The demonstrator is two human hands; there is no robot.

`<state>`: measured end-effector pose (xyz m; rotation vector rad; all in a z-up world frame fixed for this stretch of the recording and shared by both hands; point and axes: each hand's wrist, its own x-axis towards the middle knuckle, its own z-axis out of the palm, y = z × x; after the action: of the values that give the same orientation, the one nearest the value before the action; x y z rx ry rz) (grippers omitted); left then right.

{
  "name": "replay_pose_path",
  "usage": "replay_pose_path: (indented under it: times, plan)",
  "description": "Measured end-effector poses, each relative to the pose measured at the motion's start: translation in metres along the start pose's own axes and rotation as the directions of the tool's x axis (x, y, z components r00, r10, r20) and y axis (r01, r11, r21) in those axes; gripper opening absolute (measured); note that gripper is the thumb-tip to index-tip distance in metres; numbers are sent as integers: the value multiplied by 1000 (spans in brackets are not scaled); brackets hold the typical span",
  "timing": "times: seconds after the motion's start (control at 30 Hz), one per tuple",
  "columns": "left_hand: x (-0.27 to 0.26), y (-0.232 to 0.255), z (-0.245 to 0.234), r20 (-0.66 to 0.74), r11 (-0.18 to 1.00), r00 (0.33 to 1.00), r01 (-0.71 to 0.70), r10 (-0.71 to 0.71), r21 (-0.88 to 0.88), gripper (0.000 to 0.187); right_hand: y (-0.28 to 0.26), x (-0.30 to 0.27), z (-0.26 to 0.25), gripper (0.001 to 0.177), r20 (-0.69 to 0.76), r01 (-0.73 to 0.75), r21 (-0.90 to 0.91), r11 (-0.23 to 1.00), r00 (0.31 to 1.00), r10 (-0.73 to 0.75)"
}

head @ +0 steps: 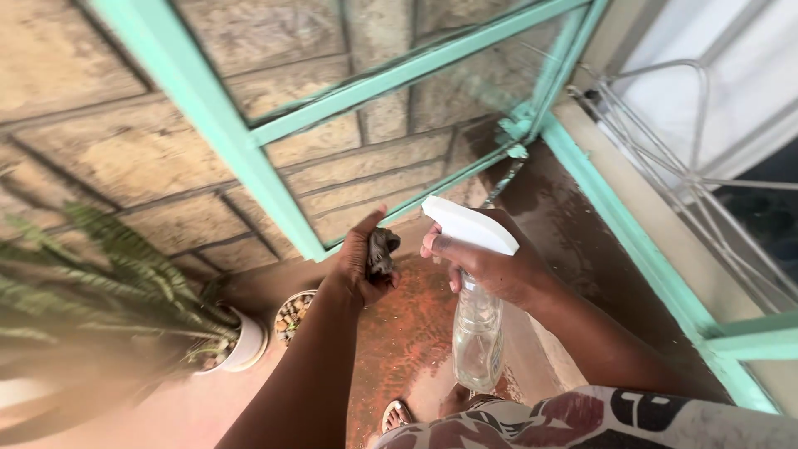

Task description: Cleaning the lower track and metal frame of a security-barred window or door using a spray cleaner and a cloth rag.

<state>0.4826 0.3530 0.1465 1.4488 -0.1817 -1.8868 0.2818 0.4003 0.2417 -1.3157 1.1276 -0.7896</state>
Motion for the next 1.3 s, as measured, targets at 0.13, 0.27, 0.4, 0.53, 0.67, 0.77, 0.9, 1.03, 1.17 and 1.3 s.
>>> replay_pose_path:
  times: [0.13, 0.27, 0.4, 0.53, 0.67, 0.77, 0.9, 1.03, 1.17, 1.3]
  plan:
    - [23, -7, -35, 41, 997, 999, 37, -34, -73, 17, -4, 11, 19, 24, 56, 30, -11, 999, 998, -29]
    - [50, -16, -56, 127, 931, 988, -40, 92, -363, 8, -8, 20, 20, 23, 60, 28, -5, 1000, 998, -28]
    - [141, -27, -85, 122, 880, 983, -63, 136, -471, 4, 3, 35, 8, 24, 79, 28, 8, 1000, 996, -29]
    - [173, -16, -81, 125, 909, 992, 44, 8, -413, 15, 1, 44, -5, 23, 49, 19, -34, 999, 999, -18]
    - [186, -1, -59, 68, 926, 995, 99, -79, -365, 23, 4, 52, -23, 27, 43, 38, -35, 999, 998, -37]
    - [178, 5, -42, -14, 912, 997, 66, -78, -404, 21, 5, 56, -32, 30, 24, 33, -22, 999, 999, -32]
    - [146, 11, -23, -143, 941, 990, -38, -10, -335, 17, 14, 60, -42, 27, 22, 6, -14, 1000, 1000, -6]
    - [148, 7, -17, -219, 949, 976, -57, -13, -311, 15, 13, 60, -43, 24, 6, -8, -43, 999, 1000, 8]
    - [170, 1, -26, -134, 975, 991, -24, -6, -220, 23, 14, 62, -43, 21, 28, -9, -56, 998, 1000, 10]
    - [126, 11, -9, -275, 993, 961, -42, 9, -114, 28, 16, 63, -43, 20, 27, -17, -51, 999, 999, 19]
